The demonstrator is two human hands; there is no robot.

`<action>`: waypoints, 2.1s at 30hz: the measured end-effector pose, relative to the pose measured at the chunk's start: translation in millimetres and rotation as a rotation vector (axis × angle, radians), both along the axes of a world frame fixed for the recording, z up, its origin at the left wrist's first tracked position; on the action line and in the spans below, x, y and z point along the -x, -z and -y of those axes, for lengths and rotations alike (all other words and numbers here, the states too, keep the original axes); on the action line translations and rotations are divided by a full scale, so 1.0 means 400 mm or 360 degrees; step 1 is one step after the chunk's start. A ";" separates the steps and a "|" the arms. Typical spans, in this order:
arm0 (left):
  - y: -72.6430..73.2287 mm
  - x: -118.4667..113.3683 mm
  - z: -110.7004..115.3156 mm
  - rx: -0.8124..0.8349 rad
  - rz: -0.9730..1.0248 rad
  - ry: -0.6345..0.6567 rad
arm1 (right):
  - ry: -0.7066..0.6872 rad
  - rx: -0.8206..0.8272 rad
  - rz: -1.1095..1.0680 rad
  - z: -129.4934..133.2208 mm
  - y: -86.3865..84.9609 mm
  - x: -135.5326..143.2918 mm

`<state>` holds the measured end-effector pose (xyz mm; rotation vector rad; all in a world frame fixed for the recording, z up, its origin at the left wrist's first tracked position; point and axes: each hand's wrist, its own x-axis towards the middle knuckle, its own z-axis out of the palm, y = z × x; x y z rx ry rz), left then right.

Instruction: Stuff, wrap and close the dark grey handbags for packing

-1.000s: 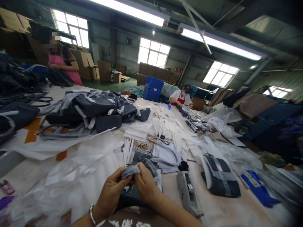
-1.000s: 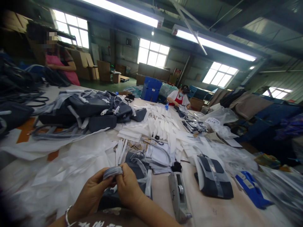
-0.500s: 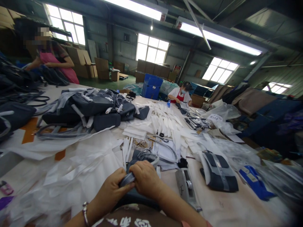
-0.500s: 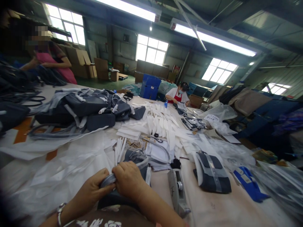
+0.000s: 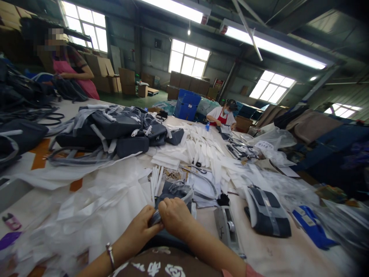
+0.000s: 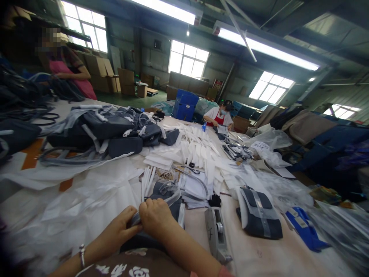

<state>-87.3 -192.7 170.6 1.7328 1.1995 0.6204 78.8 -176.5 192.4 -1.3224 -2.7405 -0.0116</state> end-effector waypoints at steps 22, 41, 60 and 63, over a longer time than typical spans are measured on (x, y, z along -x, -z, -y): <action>0.034 -0.025 0.055 0.0891 0.1298 -0.0409 | -0.0058 0.0990 -0.1112 0.028 -0.038 -0.017; 0.017 0.010 0.051 -0.0219 0.0152 -0.0208 | -0.0088 0.0347 -0.0554 0.039 -0.014 0.006; 0.037 0.046 0.054 0.0689 0.0575 0.0083 | -0.0450 0.0095 -0.0360 0.005 0.051 0.004; 0.047 0.047 0.059 0.0578 0.0696 0.0083 | -0.0263 0.0178 -0.0774 0.007 0.077 0.009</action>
